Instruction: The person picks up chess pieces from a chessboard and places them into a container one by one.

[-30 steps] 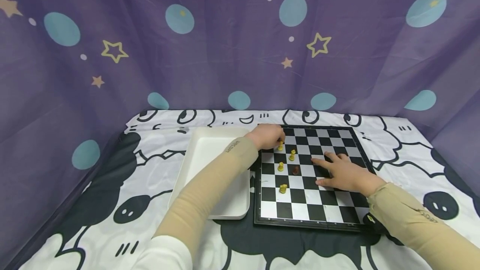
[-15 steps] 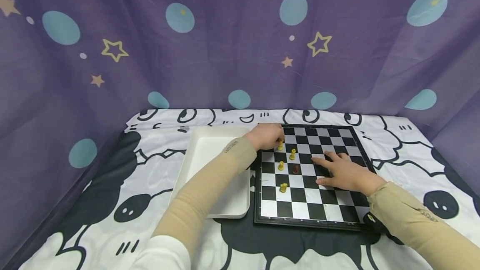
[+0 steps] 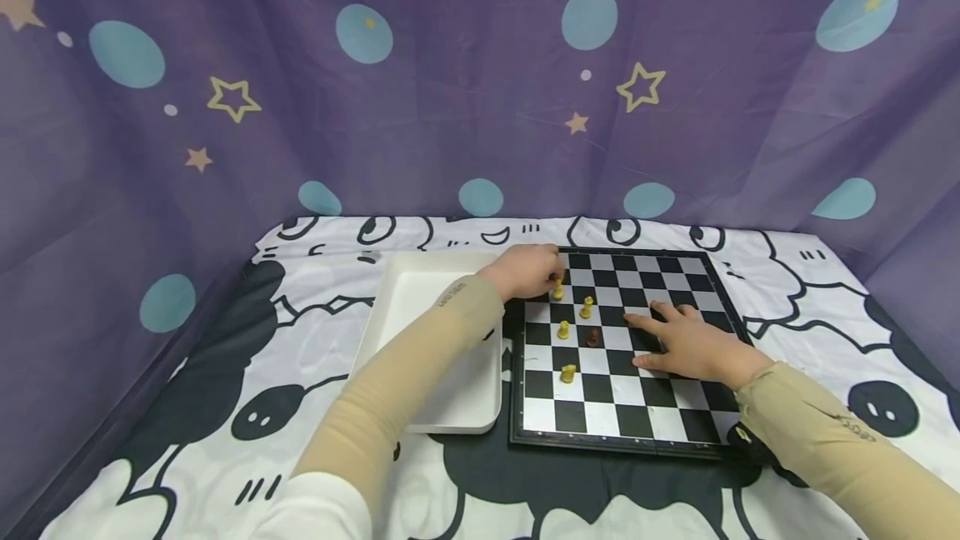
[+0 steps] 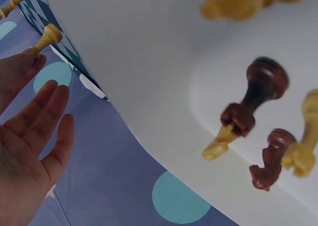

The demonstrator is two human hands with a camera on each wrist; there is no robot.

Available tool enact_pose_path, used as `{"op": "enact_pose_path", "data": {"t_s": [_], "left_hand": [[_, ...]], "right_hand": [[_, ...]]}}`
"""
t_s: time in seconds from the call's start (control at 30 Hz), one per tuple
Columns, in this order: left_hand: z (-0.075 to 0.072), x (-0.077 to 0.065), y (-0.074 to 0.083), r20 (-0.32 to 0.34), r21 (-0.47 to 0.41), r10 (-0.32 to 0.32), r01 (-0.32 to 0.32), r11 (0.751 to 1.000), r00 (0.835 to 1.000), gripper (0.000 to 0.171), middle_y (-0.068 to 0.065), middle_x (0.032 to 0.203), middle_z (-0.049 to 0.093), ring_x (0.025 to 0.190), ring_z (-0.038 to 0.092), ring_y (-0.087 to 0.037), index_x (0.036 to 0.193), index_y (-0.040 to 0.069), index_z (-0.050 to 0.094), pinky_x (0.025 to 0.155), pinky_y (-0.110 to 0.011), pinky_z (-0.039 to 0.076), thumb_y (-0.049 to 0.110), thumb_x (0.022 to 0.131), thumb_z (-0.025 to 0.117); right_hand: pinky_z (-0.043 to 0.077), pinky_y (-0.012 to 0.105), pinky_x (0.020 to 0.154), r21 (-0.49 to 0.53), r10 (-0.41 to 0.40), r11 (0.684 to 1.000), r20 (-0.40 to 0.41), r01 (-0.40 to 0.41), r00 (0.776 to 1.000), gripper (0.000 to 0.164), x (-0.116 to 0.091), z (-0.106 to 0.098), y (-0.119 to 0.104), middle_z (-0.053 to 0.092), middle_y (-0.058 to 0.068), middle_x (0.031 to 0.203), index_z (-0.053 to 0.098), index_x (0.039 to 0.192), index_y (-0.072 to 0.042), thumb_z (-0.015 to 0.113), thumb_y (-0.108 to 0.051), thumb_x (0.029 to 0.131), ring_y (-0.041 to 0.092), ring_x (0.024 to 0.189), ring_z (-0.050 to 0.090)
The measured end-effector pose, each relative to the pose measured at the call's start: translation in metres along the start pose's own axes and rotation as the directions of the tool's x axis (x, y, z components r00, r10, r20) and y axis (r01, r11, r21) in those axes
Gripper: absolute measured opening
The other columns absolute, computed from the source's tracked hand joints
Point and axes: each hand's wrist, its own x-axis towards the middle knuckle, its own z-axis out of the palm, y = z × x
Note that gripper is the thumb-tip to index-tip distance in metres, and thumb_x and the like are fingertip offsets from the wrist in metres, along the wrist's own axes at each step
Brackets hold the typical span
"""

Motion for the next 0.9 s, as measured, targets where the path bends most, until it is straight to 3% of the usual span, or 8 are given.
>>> {"op": "enact_pose_path", "data": {"t_s": [0.5,0.9], "left_hand": [[-0.004,-0.016,-0.004,-0.043,0.039,0.042,-0.041,0.998,0.998,0.017,0.0,0.1,0.061,0.087,0.058,-0.013,0.103,0.02,0.072,0.076,-0.028,0.051,0.022,0.093,0.06],[-0.007,-0.03,-0.003,-0.07,0.027,0.063,-0.061,0.998,0.996,0.017,-0.001,0.103,0.061,0.087,0.058,-0.014,0.104,0.02,0.072,0.077,-0.028,0.051,0.023,0.094,0.059]], "right_hand": [[0.039,0.07,0.087,0.01,0.005,1.0,0.006,-0.005,1.0,0.082,0.0,0.0,0.0,0.03,0.031,0.145,0.043,0.143,-0.018,0.053,-0.069,0.08,0.057,0.125,0.031],[0.04,0.069,0.086,0.006,0.001,1.0,0.01,-0.001,1.0,0.082,0.001,0.001,0.001,0.03,0.031,0.145,0.042,0.143,-0.018,0.053,-0.069,0.08,0.056,0.125,0.032]]}}
